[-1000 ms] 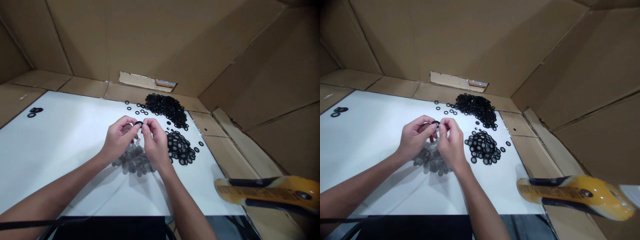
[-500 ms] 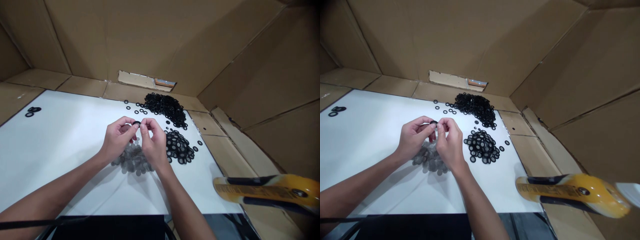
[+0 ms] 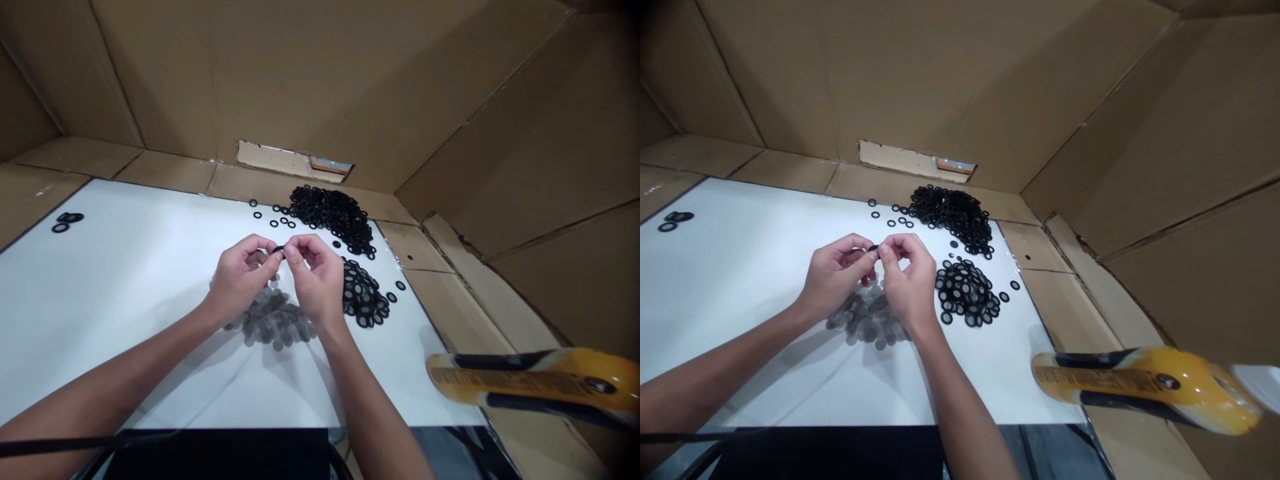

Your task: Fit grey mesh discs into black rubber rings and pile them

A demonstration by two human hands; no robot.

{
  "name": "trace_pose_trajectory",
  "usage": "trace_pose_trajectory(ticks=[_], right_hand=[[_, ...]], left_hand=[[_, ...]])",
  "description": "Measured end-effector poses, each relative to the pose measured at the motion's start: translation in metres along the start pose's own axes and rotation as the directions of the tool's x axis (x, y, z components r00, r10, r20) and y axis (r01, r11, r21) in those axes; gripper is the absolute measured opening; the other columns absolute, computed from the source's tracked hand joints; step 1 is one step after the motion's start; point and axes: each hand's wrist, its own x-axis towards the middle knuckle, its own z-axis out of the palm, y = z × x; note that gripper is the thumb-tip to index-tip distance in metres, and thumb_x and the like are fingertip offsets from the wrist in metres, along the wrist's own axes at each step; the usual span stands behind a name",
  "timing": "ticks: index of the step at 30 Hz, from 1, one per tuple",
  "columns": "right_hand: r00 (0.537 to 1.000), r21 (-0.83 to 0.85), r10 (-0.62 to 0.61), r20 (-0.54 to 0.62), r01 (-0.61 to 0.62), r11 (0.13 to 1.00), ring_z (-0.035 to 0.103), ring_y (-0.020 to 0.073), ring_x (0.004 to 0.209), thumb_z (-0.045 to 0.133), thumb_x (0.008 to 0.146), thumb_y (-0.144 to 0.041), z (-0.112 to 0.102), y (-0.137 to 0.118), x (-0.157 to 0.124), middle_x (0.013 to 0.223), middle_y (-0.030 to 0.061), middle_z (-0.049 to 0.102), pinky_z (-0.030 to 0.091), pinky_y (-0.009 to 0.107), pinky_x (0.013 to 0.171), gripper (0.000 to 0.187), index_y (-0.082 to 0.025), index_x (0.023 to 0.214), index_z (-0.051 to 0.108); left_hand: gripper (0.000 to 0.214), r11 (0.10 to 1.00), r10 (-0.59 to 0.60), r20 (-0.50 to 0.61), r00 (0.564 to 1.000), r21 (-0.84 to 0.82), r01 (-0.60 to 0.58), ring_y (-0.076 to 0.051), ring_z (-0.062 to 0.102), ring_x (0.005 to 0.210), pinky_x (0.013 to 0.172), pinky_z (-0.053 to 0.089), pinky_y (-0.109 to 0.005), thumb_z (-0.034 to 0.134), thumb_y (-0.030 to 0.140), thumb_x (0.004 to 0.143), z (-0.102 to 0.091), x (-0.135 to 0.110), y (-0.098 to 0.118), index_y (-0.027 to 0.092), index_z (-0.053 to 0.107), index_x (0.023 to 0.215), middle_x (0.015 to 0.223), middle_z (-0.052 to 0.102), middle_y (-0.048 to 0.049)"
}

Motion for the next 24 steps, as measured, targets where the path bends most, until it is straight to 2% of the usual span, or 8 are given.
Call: trace_pose_trajectory(ticks=[6,14,20,22,24], right_hand=[[1.0,-0.025,-0.022,-0.004,0.022,0.999,0.056,0.0169,0.076,0.064,0.085,-0.028,0.001,0.0,-0.002,0.078,0.001,0.062,0.047,0.032,0.074,0.012,-0.02,0.076,0.063],[0.998,0.014,0.062,-0.02,-0.062,0.998,0.059,0.0161,0.073,0.066,0.084,-0.029,-0.002,-0.004,0.0,0.078,0.0006,0.065,0.048,0.03,0.072,0.012,-0.019,0.077,0.064],[0.999,-0.083,-0.018,0.036,0.021,0.996,0.06,0.017,0.078,0.064,0.085,-0.028,0.001,-0.002,0.002,0.081,0.0016,0.067,0.048,0.031,0.078,0.011,-0.019,0.079,0.065],[0.999,-0.14,-0.03,0.038,0.035,0.99,0.062,0.0179,0.079,0.064,0.085,-0.029,-0.007,-0.002,0.004,0.082,0.0024,0.068,0.049,0.032,0.079,0.012,-0.019,0.08,0.066],[1.0,-0.21,-0.008,0.007,0.009,0.978,0.064,0.0193,0.079,0.064,0.085,-0.033,-0.026,-0.002,0.004,0.083,0.0037,0.071,0.05,0.033,0.079,0.015,-0.018,0.081,0.066]], left_hand=[[0.015,1.0,0.001,0.009,1.0,-0.013,-0.001,-0.01,0.06,0.054,0.053,0.05,-0.021,0.07,0.031,0.085,0.0,0.0,-0.002,0.018,0.063,0.087,0.06,0.061,0.0037],[0.02,1.0,-0.022,0.001,1.0,0.0,0.022,-0.01,0.059,0.052,0.05,0.048,-0.02,0.072,0.036,0.084,0.0,0.0,-0.001,0.018,0.064,0.087,0.058,0.061,0.0036],[0.019,0.999,-0.033,-0.005,0.999,-0.023,0.033,-0.011,0.061,0.053,0.051,0.049,-0.021,0.072,0.035,0.083,-0.001,0.0,-0.002,0.017,0.065,0.087,0.059,0.061,0.0033],[0.021,0.999,-0.031,0.005,0.999,-0.006,0.031,-0.012,0.061,0.054,0.051,0.049,-0.021,0.072,0.036,0.083,-0.002,0.001,-0.002,0.017,0.066,0.09,0.06,0.061,0.0024],[0.024,1.0,-0.017,0.019,1.0,0.021,0.017,-0.012,0.062,0.058,0.053,0.05,-0.022,0.071,0.038,0.084,-0.003,0.002,-0.002,0.017,0.068,0.095,0.063,0.063,0.0011]])
